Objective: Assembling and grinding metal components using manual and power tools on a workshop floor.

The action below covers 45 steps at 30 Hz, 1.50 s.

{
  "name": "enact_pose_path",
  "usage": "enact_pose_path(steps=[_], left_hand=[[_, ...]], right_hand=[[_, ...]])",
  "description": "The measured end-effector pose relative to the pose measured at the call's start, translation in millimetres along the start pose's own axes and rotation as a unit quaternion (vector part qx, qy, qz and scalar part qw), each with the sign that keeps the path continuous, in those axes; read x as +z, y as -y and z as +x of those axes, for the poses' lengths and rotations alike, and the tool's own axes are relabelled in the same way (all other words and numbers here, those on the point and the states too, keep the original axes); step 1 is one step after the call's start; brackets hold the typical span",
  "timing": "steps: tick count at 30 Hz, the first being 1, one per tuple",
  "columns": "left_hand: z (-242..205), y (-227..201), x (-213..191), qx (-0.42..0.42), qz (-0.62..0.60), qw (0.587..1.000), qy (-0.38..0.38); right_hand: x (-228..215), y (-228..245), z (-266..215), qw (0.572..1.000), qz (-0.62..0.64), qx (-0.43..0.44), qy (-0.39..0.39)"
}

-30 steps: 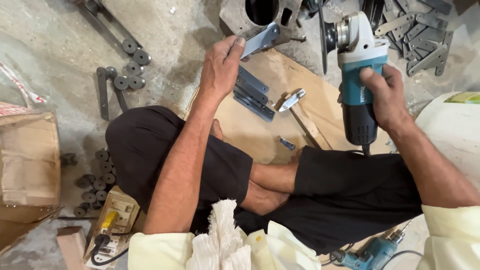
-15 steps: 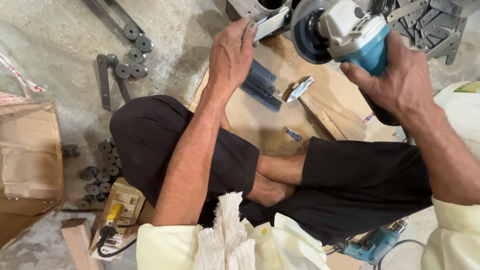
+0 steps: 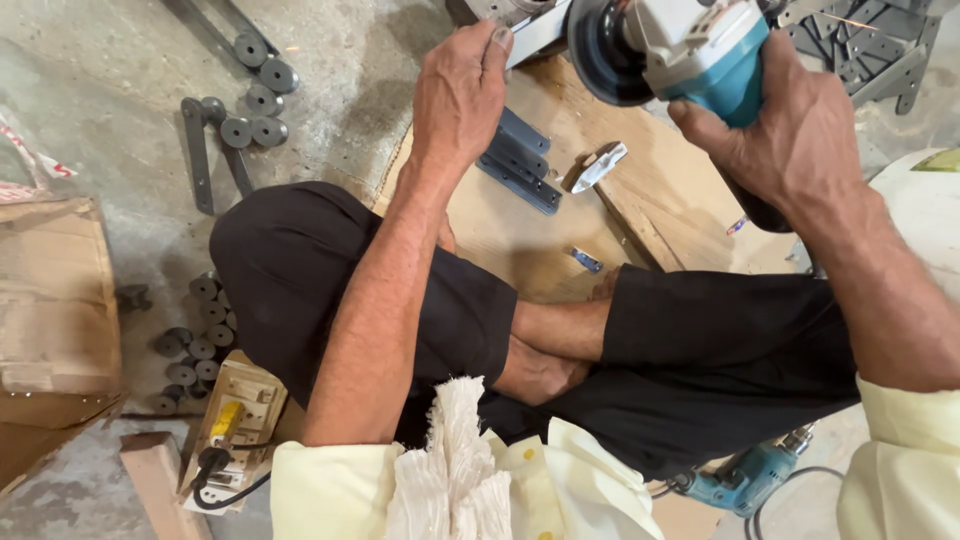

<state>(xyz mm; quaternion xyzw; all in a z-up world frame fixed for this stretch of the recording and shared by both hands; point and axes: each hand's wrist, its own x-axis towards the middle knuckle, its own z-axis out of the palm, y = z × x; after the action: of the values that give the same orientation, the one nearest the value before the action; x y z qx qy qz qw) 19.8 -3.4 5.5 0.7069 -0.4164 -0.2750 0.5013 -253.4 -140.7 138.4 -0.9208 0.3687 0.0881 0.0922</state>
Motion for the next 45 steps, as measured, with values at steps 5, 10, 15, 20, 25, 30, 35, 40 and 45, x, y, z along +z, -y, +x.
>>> enact_pose_path(steps=[5, 10, 15, 20, 25, 30, 35, 40, 45], left_hand=[[-1, 1, 3, 0.042, 0.037, 0.998, -0.024], [3, 4, 4, 0.032, 0.043, 0.998, -0.026], [3, 1, 3, 0.042, 0.037, 0.998, -0.024], [2, 7, 7, 0.052, 0.024, 0.997, -0.045], [4, -3, 0, 0.025, 0.024, 0.999, -0.024], [5, -6, -1, -0.010, 0.016, 1.000, 0.008], [4, -1, 2, 0.038, 0.035, 0.999, -0.012], [4, -9, -2, 0.016, 0.018, 1.000, -0.007], [4, -4, 2, 0.013, 0.028, 1.000, -0.002]], right_hand=[[-4, 14, -5, 1.000, 0.003, -0.024, -0.012], [-1, 12, 1, 0.997, 0.007, -0.057, -0.047], [-1, 16, -5, 0.999, 0.006, -0.029, -0.016], [-5, 23, 1, 0.994, 0.010, -0.070, -0.080], [-13, 32, -2, 0.998, 0.033, -0.050, -0.036], [-10, 27, 1, 0.995, 0.015, -0.079, -0.064], [-17, 37, -4, 0.996, 0.017, -0.072, -0.057], [-2, 17, -3, 0.998, 0.032, -0.045, -0.036], [-10, 28, -8, 0.993, 0.053, -0.085, -0.058]])
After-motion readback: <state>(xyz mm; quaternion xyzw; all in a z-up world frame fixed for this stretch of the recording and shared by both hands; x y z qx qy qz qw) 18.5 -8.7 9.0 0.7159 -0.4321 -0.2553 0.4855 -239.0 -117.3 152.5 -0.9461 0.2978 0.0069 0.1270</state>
